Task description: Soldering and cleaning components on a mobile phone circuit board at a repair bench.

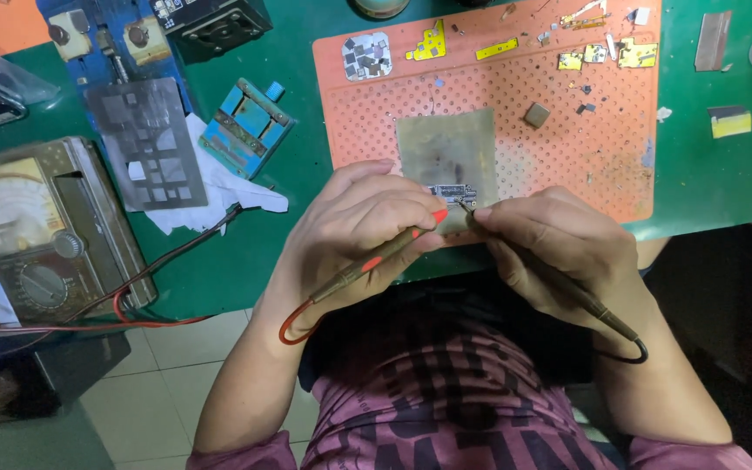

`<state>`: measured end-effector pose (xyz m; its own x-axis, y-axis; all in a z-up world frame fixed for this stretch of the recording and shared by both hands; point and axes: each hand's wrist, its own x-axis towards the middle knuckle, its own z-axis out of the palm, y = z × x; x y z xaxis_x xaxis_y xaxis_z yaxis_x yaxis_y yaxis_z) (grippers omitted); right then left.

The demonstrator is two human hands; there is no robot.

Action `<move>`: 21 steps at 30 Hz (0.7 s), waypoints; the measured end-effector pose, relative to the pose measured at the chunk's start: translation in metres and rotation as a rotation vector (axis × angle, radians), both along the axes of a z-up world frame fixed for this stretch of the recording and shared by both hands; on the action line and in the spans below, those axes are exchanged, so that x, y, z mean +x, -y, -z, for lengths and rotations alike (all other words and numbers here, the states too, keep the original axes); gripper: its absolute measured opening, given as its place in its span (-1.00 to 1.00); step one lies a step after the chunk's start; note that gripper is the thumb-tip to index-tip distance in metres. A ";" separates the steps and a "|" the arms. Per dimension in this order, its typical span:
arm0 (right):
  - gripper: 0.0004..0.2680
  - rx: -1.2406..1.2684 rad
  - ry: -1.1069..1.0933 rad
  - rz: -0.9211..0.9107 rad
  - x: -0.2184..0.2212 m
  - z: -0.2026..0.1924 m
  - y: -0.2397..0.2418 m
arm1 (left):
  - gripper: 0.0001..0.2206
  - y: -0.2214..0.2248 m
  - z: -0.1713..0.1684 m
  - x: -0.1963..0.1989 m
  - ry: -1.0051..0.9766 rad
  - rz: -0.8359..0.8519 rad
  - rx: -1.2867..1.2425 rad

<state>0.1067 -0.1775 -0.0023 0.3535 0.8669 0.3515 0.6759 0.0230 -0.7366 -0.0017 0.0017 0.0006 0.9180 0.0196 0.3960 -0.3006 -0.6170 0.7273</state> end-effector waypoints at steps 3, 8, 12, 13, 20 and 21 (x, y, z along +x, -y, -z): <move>-0.88 -0.004 -0.008 -0.002 0.000 0.000 0.000 | -0.88 0.000 0.001 0.000 0.004 0.002 0.010; -0.88 0.008 -0.001 -0.005 0.000 0.000 0.000 | -0.88 0.000 0.002 0.000 0.002 0.006 0.010; -0.87 0.009 0.017 -0.007 0.000 0.000 -0.001 | -0.88 -0.001 0.002 0.000 -0.001 0.008 0.025; -0.87 0.010 0.017 -0.008 0.000 0.000 0.000 | -0.88 0.000 0.001 0.000 0.000 0.007 0.026; -0.87 0.016 0.013 -0.016 0.000 0.002 0.001 | -0.88 -0.001 -0.001 0.000 0.001 0.009 0.036; -0.87 0.004 0.007 -0.004 0.000 0.003 0.001 | -0.88 -0.001 0.000 0.000 0.006 0.014 0.039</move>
